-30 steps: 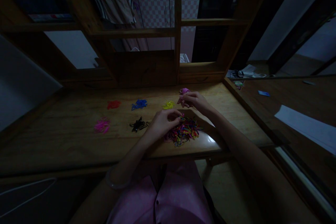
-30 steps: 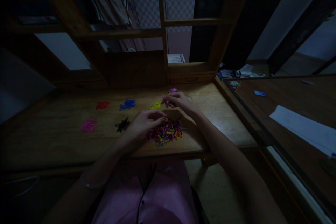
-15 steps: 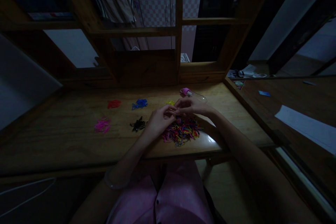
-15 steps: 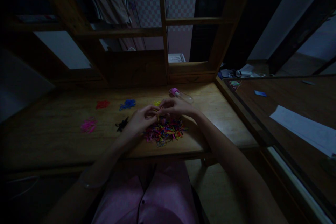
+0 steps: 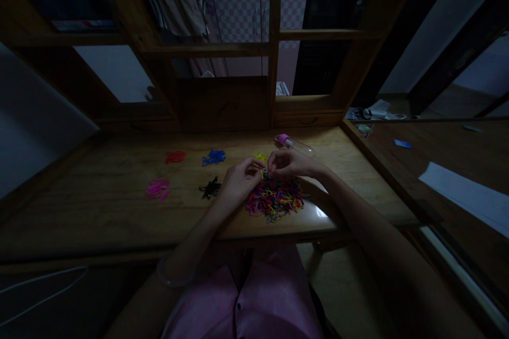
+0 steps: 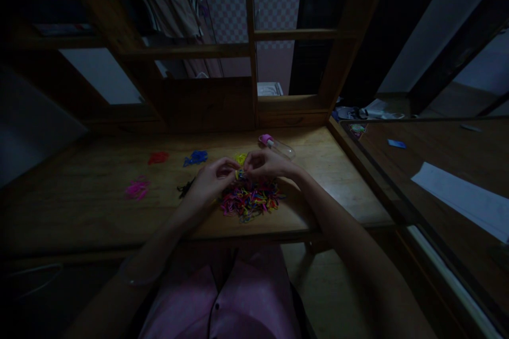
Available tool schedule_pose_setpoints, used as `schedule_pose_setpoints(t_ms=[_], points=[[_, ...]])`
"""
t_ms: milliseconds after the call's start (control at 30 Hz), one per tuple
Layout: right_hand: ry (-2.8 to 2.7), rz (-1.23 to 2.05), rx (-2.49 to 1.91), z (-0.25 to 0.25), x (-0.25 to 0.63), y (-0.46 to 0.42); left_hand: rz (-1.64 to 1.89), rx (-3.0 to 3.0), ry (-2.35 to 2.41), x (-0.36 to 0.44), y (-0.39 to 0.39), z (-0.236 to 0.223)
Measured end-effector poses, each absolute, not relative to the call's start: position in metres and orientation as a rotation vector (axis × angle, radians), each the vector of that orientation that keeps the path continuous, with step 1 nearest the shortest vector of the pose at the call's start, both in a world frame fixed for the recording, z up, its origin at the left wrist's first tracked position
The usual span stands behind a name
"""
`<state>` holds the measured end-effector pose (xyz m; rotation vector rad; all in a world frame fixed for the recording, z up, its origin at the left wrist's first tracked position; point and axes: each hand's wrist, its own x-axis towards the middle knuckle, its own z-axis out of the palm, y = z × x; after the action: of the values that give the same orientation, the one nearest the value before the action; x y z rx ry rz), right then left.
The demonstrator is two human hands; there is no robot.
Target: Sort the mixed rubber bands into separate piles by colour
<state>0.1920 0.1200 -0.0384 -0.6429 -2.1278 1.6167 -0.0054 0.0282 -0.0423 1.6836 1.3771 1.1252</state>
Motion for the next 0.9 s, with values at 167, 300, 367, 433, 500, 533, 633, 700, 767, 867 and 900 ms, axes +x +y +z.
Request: schedule_pose_setpoints(t_ms=[167, 300, 367, 433, 500, 533, 633, 700, 767, 867, 900], points=[[-2.138, 1.601, -0.679, -0.041, 0.191, 0.121, 1.172, 1.587, 1.326, -0.002, 0.029, -0.040], [-2.115, 1.571, -0.713, -0.038, 0.192, 0.120, 1.164, 1.556, 1.324, 0.010, 0.024, -0.035], [-2.107, 1.568, -0.723, -0.037, 0.192, 0.120, 1.171, 1.554, 1.350, 0.013, 0.022, -0.034], [-2.097, 1.571, -0.728, -0.037, 0.192, 0.120, 1.174, 1.553, 1.370, 0.014, 0.022, -0.034], [-2.069, 1.582, -0.731, -0.038, 0.192, 0.120, 1.181, 1.554, 1.380, 0.014, 0.022, -0.033], [-2.056, 1.585, -0.729, -0.038, 0.192, 0.120, 1.190, 1.556, 1.384, 0.013, 0.022, -0.033], [-2.036, 1.589, -0.717, -0.039, 0.191, 0.120, 1.218, 1.571, 1.384, 0.013, 0.023, -0.031], [-2.038, 1.592, -0.712, -0.040, 0.192, 0.120, 1.222, 1.583, 1.381, 0.012, 0.024, -0.032], [-2.039, 1.609, -0.704, -0.041, 0.192, 0.120, 1.219, 1.595, 1.378, 0.010, 0.024, -0.033], [-2.047, 1.647, -0.694, -0.041, 0.192, 0.119, 1.202, 1.629, 1.385, 0.007, 0.024, -0.034], [-2.048, 1.651, -0.699, -0.040, 0.192, 0.119, 1.191, 1.651, 1.394, 0.007, 0.024, -0.033]])
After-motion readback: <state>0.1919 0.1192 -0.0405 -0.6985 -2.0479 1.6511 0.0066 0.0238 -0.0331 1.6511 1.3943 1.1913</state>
